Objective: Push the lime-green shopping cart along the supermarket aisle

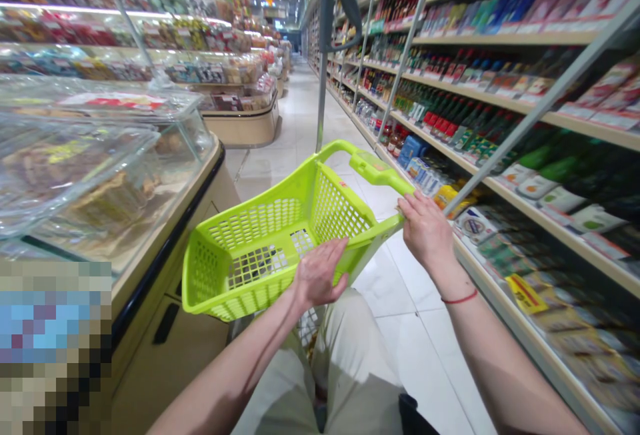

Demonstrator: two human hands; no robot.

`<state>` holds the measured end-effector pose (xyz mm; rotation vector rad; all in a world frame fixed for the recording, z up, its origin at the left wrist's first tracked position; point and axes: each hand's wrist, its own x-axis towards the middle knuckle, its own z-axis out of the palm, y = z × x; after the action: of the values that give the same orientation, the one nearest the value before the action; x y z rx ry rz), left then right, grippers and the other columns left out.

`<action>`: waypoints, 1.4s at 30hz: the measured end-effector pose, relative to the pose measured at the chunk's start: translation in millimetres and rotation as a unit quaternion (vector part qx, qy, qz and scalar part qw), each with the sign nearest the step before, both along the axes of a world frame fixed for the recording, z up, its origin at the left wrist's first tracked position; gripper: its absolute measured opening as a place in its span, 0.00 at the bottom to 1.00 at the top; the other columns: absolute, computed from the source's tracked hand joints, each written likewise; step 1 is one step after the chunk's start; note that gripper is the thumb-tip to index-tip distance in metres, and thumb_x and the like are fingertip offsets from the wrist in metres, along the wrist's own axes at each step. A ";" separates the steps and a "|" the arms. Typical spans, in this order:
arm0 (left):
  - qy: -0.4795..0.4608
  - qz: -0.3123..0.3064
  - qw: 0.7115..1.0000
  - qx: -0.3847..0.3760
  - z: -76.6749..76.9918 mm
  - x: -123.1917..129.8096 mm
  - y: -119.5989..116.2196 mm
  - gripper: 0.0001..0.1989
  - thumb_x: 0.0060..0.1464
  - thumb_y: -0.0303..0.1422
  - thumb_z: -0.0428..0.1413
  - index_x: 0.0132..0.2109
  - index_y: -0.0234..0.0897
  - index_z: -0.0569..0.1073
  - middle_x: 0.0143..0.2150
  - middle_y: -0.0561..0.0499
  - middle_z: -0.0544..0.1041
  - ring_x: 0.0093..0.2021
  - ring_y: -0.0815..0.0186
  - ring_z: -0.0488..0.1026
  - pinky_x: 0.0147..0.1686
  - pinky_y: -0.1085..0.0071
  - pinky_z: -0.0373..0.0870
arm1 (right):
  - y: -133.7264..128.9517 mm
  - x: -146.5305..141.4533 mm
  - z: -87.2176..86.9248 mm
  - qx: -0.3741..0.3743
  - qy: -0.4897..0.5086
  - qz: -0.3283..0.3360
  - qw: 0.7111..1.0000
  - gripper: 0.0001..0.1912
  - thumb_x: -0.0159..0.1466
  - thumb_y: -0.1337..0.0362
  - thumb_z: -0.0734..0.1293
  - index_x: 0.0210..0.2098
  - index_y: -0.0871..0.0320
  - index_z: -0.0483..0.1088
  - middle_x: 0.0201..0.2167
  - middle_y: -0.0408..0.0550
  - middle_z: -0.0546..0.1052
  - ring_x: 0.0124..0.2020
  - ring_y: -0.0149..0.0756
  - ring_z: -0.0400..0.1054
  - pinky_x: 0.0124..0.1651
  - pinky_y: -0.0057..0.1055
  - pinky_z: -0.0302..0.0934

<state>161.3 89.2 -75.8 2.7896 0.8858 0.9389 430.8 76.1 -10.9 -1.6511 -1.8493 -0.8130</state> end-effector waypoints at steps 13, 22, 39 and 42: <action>0.005 0.000 1.000 0.019 -0.9 -0.1 -1.0 0.35 0.56 0.37 0.51 0.68 0.30 0.54 0.62 0.39 0.69 0.62 0.56 0.67 0.62 0.60 0.65 | -21.8 -72.4 -25.3 -0.031 -0.053 0.095 0.994 0.21 0.64 0.75 0.59 0.54 0.59 0.72 0.58 0.52 0.74 0.62 0.45 0.64 0.65 0.45 0.58; 0.002 0.001 1.000 0.010 -0.7 -0.3 -0.8 0.38 0.56 0.37 0.51 0.70 0.33 0.51 0.62 0.40 0.70 0.61 0.56 0.68 0.60 0.59 0.68 | -4.4 -9.6 -3.2 -0.013 -0.022 0.027 0.999 0.20 0.62 0.76 0.60 0.50 0.60 0.74 0.55 0.54 0.76 0.60 0.46 0.66 0.64 0.46 0.60; 0.000 -0.001 1.000 0.005 -0.9 0.6 -1.4 0.38 0.54 0.36 0.52 0.70 0.33 0.52 0.62 0.40 0.70 0.60 0.55 0.69 0.60 0.57 0.68 | -22.9 -80.3 -29.4 -0.030 -0.020 0.082 0.996 0.22 0.63 0.75 0.60 0.54 0.58 0.72 0.59 0.54 0.73 0.63 0.46 0.62 0.66 0.46 0.58; -0.003 0.001 1.000 0.006 -0.8 0.5 -1.5 0.38 0.55 0.37 0.52 0.70 0.33 0.52 0.60 0.40 0.71 0.59 0.55 0.70 0.59 0.57 0.68 | -22.0 -67.9 -25.8 -0.039 -0.023 0.092 0.995 0.23 0.63 0.76 0.60 0.55 0.58 0.72 0.59 0.52 0.73 0.64 0.44 0.62 0.66 0.45 0.58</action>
<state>161.8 87.6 -76.6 2.7960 0.8842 0.9547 362.9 54.1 -36.7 -1.4923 -2.0533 -0.7141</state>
